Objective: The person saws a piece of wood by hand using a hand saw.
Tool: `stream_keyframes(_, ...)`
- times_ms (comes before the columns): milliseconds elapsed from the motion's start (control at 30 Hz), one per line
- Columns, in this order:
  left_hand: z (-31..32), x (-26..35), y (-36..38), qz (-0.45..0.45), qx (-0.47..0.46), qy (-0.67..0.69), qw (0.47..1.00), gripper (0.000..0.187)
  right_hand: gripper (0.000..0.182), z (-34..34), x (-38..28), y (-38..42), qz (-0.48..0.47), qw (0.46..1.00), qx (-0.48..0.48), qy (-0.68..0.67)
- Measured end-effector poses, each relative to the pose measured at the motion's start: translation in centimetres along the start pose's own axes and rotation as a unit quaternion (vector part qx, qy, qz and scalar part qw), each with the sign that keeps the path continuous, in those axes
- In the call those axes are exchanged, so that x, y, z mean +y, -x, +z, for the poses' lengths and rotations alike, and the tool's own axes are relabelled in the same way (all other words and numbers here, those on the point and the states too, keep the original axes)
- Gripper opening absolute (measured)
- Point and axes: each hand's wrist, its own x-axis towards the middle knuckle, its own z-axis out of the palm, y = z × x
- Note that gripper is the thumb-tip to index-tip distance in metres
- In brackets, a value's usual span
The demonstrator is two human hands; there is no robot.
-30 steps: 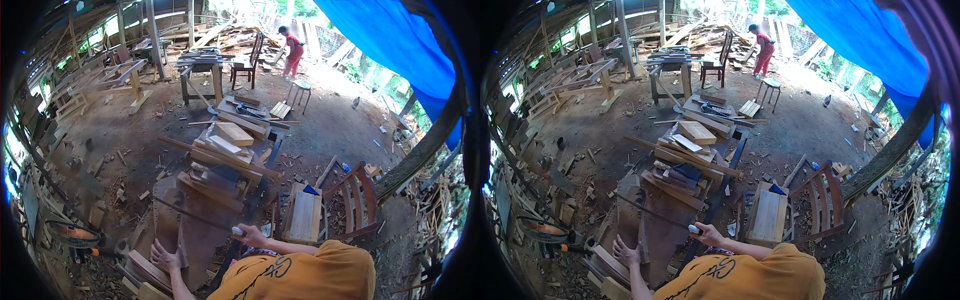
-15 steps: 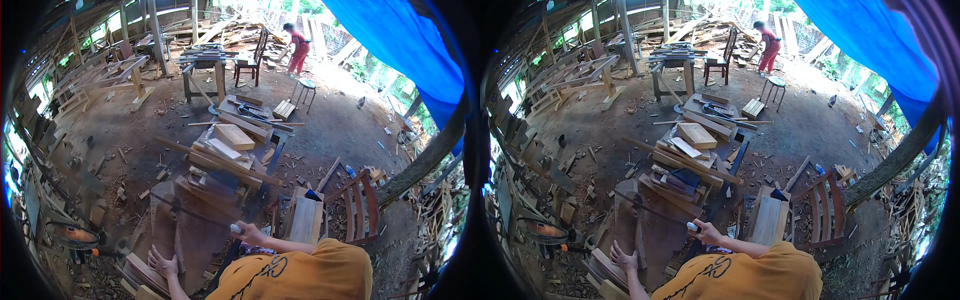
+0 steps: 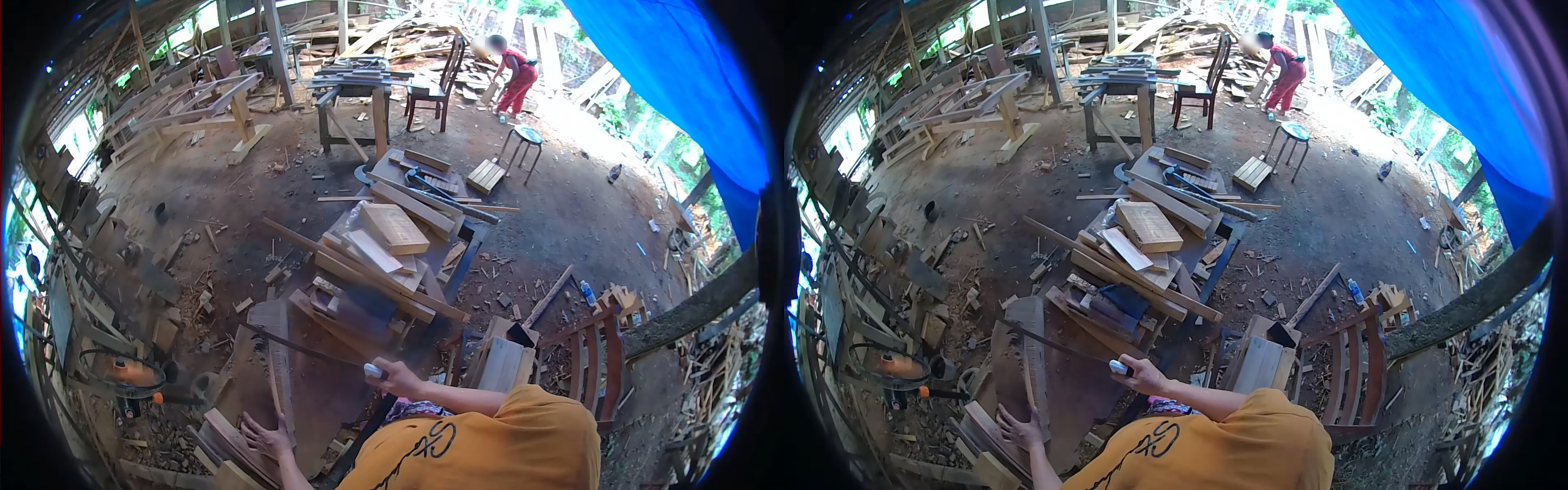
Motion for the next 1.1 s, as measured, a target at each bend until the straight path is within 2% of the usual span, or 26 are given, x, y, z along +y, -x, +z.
stream_keyframes(267, -0.1, 0.3, 0.0, -0.006, 0.005, 0.008, 1.000, 0.108, 0.025, -1.4, 0.9, -0.7, -0.007, 0.998, -0.054, 0.007)
stream_keyframes(467, 0.1, 0.3, -0.1, -0.006, 0.008, 0.004, 1.000, 0.108, 0.024, -2.0, 2.3, -1.5, -0.073, 0.995, -0.049, 0.044)
stream_keyframes(767, 0.2, 0.2, 0.1, -0.013, 0.005, -0.025, 1.000, 0.107, 0.025, -2.4, 1.8, -1.2, -0.024, 0.997, -0.067, -0.011)
stream_keyframes(967, -0.2, 0.2, 0.2, -0.010, 0.013, -0.017, 1.000, 0.105, 0.023, -1.9, 2.0, -0.9, -0.056, 0.997, -0.043, 0.022)
stream_keyframes(1033, -0.2, 0.6, 0.1, -0.005, 0.021, -0.002, 1.000, 0.104, 0.026, -1.8, 1.8, -1.1, -0.005, 0.999, -0.051, -0.013)
stream_keyframes(1100, 0.1, 0.2, 0.1, -0.003, 0.023, 0.001, 1.000, 0.103, 0.026, -1.3, 1.7, -1.2, 0.000, 0.998, -0.058, -0.017)
